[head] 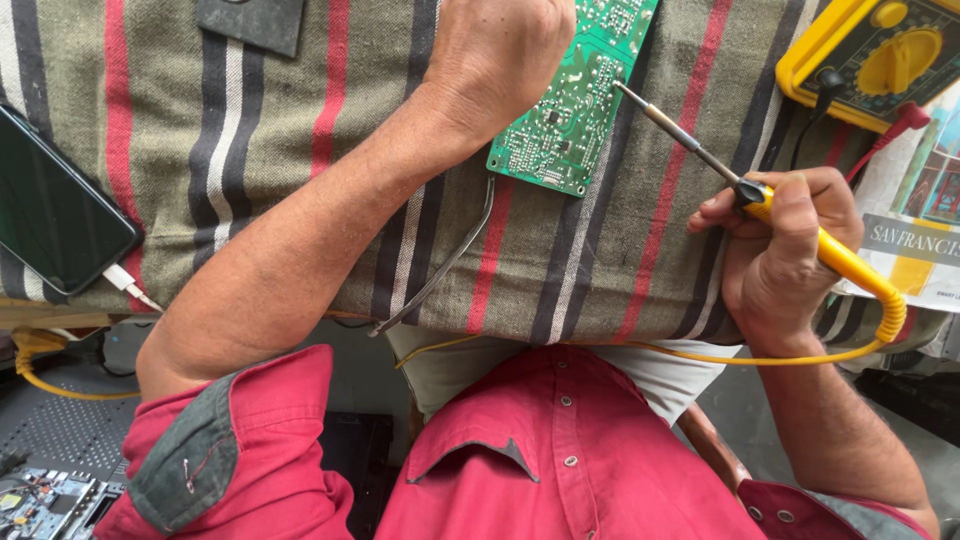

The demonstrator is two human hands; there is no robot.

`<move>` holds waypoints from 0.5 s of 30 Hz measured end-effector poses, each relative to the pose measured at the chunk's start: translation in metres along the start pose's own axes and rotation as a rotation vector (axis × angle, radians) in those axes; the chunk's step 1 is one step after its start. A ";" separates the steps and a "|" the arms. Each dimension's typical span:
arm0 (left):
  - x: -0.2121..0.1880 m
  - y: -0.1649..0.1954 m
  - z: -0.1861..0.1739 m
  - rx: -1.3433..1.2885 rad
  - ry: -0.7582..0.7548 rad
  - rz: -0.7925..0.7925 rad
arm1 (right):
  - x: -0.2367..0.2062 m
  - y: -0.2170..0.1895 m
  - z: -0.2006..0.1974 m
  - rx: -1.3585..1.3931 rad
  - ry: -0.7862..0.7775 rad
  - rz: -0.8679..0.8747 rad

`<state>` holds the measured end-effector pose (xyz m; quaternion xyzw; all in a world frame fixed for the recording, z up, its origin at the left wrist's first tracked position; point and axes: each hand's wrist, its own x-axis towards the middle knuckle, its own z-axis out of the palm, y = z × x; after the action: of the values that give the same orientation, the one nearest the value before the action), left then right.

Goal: The person uses a soldering iron to apply heat to multiple points on a green circuit board. They hold the board steady with one hand while manipulating the soldering iron with the other, occasionally repositioning the board to access different areas.

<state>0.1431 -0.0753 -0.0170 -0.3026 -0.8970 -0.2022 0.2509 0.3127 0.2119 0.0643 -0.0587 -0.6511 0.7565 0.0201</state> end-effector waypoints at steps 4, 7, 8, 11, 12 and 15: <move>0.000 0.000 0.000 0.064 0.022 -0.001 | 0.002 0.000 -0.001 0.032 0.018 0.026; -0.001 -0.001 0.000 0.010 0.035 -0.002 | 0.001 0.000 -0.001 0.041 0.021 0.022; -0.001 0.000 0.001 0.016 0.032 -0.005 | 0.001 0.000 -0.001 0.041 0.022 0.022; -0.001 0.000 0.003 0.041 0.015 -0.004 | 0.001 0.000 -0.001 0.033 0.022 0.012; -0.001 0.000 0.004 0.052 0.001 -0.002 | 0.001 0.000 -0.001 0.033 0.018 0.010; -0.002 0.000 0.005 0.059 0.010 -0.003 | 0.002 0.000 -0.002 0.037 0.010 0.011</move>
<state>0.1427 -0.0736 -0.0225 -0.2928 -0.9017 -0.1776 0.2641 0.3113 0.2139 0.0641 -0.0658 -0.6365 0.7682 0.0204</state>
